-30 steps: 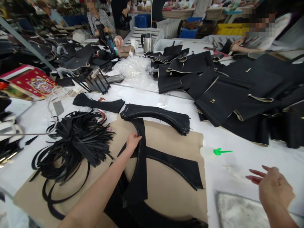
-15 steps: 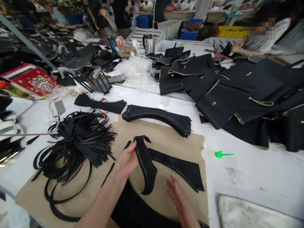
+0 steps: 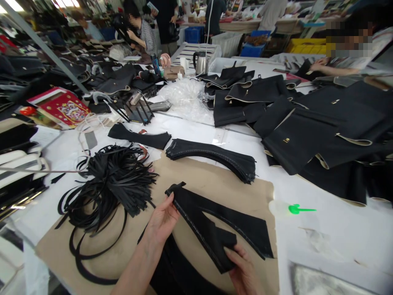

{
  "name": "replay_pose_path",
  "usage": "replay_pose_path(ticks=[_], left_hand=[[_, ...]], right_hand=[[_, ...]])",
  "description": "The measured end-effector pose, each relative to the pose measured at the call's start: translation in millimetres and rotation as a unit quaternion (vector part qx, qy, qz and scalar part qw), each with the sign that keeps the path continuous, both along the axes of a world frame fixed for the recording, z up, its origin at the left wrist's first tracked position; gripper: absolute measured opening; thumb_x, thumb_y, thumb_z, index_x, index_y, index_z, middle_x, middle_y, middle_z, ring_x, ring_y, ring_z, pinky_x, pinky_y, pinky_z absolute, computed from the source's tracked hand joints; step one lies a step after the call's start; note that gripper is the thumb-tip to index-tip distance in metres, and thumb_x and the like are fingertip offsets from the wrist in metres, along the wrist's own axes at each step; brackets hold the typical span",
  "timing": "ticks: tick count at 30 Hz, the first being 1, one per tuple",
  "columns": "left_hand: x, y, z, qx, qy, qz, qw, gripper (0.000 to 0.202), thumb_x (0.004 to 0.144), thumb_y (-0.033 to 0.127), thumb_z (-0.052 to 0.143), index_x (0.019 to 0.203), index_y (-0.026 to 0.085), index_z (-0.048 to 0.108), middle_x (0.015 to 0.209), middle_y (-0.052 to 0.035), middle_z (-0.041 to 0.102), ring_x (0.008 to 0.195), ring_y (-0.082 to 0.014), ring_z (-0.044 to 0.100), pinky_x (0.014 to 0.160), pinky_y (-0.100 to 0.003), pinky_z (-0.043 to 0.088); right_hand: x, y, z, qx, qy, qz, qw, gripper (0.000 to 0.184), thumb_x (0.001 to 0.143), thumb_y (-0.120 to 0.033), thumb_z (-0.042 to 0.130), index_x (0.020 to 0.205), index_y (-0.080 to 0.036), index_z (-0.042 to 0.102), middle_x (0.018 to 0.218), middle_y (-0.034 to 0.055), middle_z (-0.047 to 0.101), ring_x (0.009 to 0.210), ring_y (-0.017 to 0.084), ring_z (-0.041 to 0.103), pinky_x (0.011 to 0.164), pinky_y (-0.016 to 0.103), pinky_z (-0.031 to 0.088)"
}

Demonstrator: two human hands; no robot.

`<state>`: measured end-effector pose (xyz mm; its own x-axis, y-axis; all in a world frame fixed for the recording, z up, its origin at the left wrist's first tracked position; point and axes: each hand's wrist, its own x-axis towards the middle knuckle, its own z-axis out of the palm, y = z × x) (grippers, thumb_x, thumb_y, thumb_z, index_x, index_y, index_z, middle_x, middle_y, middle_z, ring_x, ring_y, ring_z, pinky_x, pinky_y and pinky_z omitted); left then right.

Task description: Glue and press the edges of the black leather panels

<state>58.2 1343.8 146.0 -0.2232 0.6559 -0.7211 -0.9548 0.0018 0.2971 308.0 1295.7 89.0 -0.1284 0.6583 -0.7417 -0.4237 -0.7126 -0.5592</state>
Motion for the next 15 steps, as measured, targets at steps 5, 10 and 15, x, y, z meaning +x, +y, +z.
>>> replay_pose_path(ticks=[5,10,15], left_hand=[[-32.3,-1.8,-27.4,-0.019,-0.002,-0.019,1.0,0.022,0.088,0.007,0.048,0.102,0.013,0.065,0.093,-0.0099,0.074,0.091,-0.0195,0.07,0.087,-0.037,0.057],[-56.2,-1.5,-54.0,-0.075,0.077,-0.023,0.994,0.026,0.082,0.0,0.05,0.096,0.016,0.066,0.081,-0.0041,0.074,0.077,-0.0157,0.071,0.075,-0.031,0.06],[-62.2,-7.9,-76.3,-0.118,0.247,-0.127,0.953,0.035,0.065,0.0,0.067,0.095,0.017,0.065,0.084,-0.003,0.072,0.073,-0.0175,0.069,0.065,-0.03,0.059]], right_hand=[[52.8,2.7,-4.3,0.05,-0.13,0.02,0.99,0.065,0.056,-0.036,0.083,0.116,-0.023,0.063,0.104,0.006,0.071,0.102,0.029,0.063,0.089,0.039,0.053],[88.7,6.5,-11.5,0.039,-0.144,0.016,0.989,0.071,0.066,-0.042,0.077,0.13,-0.022,0.052,0.106,0.0076,0.07,0.099,0.031,0.064,0.083,0.044,0.055],[116.8,35.1,-26.6,0.13,-0.253,0.078,0.956,0.057,0.069,-0.049,0.071,0.117,-0.019,0.059,0.105,0.0072,0.069,0.095,0.028,0.063,0.083,0.039,0.054]])
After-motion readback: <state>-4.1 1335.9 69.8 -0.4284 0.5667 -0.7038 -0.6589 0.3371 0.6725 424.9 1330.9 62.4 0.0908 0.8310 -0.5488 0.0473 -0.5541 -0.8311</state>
